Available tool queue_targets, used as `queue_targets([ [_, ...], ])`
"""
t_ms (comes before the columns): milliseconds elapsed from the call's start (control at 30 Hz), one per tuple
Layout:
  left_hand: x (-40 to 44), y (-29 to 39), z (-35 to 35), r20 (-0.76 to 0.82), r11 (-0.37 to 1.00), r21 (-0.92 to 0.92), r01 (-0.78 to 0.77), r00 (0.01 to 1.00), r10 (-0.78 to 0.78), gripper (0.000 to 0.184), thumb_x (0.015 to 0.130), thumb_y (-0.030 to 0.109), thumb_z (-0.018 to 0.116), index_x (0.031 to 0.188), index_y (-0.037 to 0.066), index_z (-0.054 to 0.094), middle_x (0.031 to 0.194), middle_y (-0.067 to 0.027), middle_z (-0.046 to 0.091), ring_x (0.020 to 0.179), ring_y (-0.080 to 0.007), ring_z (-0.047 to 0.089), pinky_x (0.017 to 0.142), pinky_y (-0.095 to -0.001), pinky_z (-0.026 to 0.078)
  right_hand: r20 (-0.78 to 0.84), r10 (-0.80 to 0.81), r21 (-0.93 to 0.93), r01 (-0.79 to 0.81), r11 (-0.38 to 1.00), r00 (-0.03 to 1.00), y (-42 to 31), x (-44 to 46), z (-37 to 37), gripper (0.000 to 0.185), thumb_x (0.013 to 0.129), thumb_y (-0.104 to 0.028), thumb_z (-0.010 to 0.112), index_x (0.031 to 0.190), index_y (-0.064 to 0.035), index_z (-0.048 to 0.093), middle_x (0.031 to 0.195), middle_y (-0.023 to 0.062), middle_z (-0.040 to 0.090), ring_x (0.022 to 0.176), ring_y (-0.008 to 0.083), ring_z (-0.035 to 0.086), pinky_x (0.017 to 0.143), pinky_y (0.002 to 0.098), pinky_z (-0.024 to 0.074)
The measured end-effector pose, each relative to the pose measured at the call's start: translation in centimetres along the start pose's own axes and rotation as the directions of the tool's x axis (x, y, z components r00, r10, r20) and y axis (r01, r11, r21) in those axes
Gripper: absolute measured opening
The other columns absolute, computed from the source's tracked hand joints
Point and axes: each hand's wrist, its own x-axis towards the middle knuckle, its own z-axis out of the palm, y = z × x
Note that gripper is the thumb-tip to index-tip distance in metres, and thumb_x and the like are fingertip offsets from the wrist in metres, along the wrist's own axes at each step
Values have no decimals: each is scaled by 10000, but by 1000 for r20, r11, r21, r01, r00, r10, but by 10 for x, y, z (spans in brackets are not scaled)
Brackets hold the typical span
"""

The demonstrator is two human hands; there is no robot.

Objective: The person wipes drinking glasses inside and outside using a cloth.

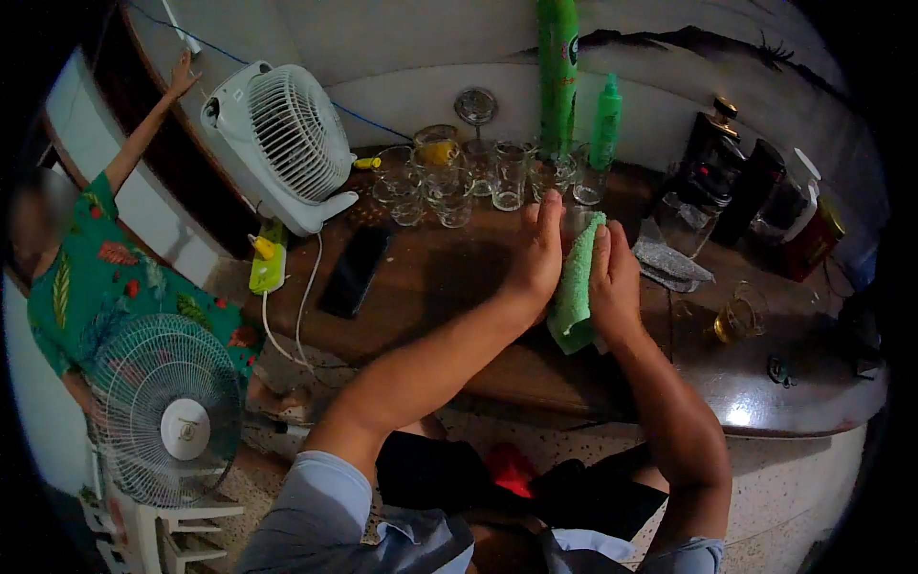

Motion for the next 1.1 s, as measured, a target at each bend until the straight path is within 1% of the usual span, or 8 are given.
queue_targets([
  [167,4,-17,3,206,984,-160,82,977,-48,517,1126,531,385,1165,77,630,1038,-77,714,913,-175,707,845,-356,588,15,66,182,-68,981,998,7,11,-5,299,1148,-214,411,1007,-11,579,806,120,587,724,203,542,683,393,477],
  [267,-10,3,10,170,978,-195,72,985,-38,473,1124,527,416,1122,77,561,969,-41,574,864,-148,574,796,-320,511,33,117,239,-121,963,993,6,12,-5,323,1158,-242,404,1007,-18,580,811,122,609,707,203,565,671,385,482],
  [367,-7,6,5,56,991,-134,20,998,-12,429,1129,501,410,1068,99,545,928,-44,604,799,-131,589,718,-315,513,94,74,102,-84,991,993,-13,5,-9,336,1163,-257,408,997,-14,572,809,130,623,699,210,596,663,391,491],
  [500,10,16,-15,-30,995,-98,-11,1000,8,427,1110,515,419,1103,102,529,934,-47,607,822,-132,591,722,-329,514,148,-73,-125,92,988,986,-21,-11,2,306,1113,-281,514,997,2,505,900,307,630,817,541,610,721,561,488],
  [633,-4,27,-5,-51,989,-140,40,998,-47,441,1095,534,461,1194,108,516,1013,-49,607,924,-139,586,812,-348,509,140,-84,-245,117,963,987,-22,-8,0,300,1123,-264,471,1002,8,512,886,296,617,808,525,612,709,569,478],
  [900,-24,16,15,219,972,-143,188,963,-154,436,1100,525,478,1220,107,519,973,-39,590,898,-142,563,799,-333,490,-55,57,34,-55,998,997,7,22,-17,399,1169,-331,389,1049,-16,603,816,178,639,719,341,625,695,457,497],
  [1000,-19,16,8,168,995,-44,90,983,-81,452,1098,534,477,1206,98,527,979,-59,610,912,-159,585,822,-348,507,-28,83,71,-81,994,996,10,13,-10,401,1167,-337,397,1040,-12,593,821,194,648,720,351,632,693,457,500],
  [1100,3,9,-6,81,980,-169,108,992,-95,460,1096,534,470,1187,87,533,947,-59,597,887,-158,578,815,-354,512,74,-2,-38,5,999,997,-1,-1,0,365,1156,-313,412,1002,-9,542,806,278,638,738,485,643,670,523,495],
])
